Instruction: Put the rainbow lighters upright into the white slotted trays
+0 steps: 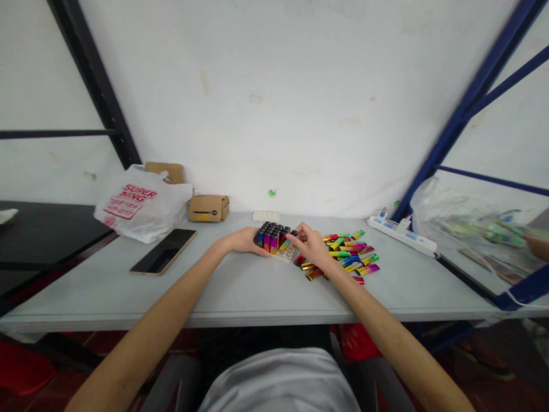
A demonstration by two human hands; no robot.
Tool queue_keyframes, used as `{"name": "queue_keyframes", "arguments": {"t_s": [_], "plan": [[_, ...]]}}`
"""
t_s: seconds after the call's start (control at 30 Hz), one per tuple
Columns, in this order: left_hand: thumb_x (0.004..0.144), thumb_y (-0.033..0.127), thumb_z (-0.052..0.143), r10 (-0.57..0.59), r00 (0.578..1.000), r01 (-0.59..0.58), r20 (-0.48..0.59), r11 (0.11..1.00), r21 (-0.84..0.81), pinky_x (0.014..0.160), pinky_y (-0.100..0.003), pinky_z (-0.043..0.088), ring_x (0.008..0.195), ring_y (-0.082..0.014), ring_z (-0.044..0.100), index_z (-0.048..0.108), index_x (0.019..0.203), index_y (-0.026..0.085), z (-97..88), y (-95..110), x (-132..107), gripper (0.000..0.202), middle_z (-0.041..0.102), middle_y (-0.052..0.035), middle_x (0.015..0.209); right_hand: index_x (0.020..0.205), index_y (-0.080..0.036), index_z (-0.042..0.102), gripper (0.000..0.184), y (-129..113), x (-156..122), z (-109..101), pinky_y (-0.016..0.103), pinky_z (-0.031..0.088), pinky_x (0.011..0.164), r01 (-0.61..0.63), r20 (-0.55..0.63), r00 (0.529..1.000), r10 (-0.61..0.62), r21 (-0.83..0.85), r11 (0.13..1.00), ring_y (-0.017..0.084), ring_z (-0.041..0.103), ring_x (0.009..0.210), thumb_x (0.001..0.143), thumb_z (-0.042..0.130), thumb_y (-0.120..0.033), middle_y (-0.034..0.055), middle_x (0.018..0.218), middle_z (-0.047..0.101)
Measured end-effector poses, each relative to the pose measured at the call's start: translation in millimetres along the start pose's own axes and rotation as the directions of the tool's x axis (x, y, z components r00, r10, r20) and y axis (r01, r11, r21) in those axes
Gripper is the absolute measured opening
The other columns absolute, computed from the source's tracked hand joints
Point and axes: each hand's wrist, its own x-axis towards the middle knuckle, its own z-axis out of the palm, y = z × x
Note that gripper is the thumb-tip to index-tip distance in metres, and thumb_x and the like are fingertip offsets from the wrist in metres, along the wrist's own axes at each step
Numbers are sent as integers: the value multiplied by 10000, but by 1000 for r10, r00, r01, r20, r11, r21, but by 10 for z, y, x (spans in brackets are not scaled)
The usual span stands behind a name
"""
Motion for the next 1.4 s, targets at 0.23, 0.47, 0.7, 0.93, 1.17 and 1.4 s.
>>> {"name": "queue_keyframes", "arguments": {"t_s": [0.23, 0.47, 0.7, 0.93, 1.17, 1.4], "plan": [[602, 623, 804, 6, 1000, -6, -1, 1000, 20, 886, -297, 505, 1028, -267, 675, 693, 1170, 201, 0, -12, 8, 716, 750, -24, 1131, 833, -212, 522, 314, 59, 40, 46, 230, 365, 566, 19, 121, 993, -6, -105, 994, 139, 579, 584, 931, 597, -500, -1, 673, 676], [605, 631, 797, -30, 1000, 31, -7, 998, 53, 928, -298, 490, 1071, -268, 659, 646, 1239, 196, -21, 66, -25, 783, 731, -29, 1189, 908, -188, 600, 292, 58, 121, 43, 229, 367, 584, 72, 143, 989, -40, -228, 971, 147, 599, 624, 941, 607, -479, 31, 733, 699], [606, 624, 793, -39, 999, 39, 1, 998, 47, 904, -300, 502, 1053, -270, 668, 662, 1209, 197, -27, 78, -21, 751, 734, -28, 1179, 948, -178, 641, 324, -16, 154, 16, 230, 349, 583, 132, 214, 975, -54, -369, 920, 144, 591, 614, 923, 629, -501, 43, 745, 704], [591, 657, 781, -45, 999, 45, -7, 997, 61, 904, -305, 502, 1050, -279, 665, 672, 1197, 213, -35, 101, -31, 759, 739, -17, 1166, 855, -193, 662, 493, -103, 147, 48, 244, 330, 585, 110, 233, 972, 16, -520, 847, 165, 617, 635, 906, 531, -666, 54, 719, 695], [592, 664, 780, -47, 999, 47, 7, 999, 25, 949, -306, 499, 1087, -275, 661, 659, 1218, 219, -32, 101, -32, 778, 732, -17, 1192, 981, -172, 685, 517, 385, 155, -245, 259, 417, 806, -29, 108, 989, 106, -556, 831, 180, 657, 854, 1079, 244, -424, 89, 887, 714], [589, 676, 786, -49, 999, 49, -8, 997, 65, 959, -320, 498, 1093, -284, 656, 644, 1251, 216, -27, 31, -4, 819, 722, -33, 1217, 1204, -179, 690, 356, 831, 136, -440, 308, 412, 995, -64, 211, 947, 241, -614, 787, 220, 624, 1094, 997, 506, -402, 142, 1167, 673]]}}
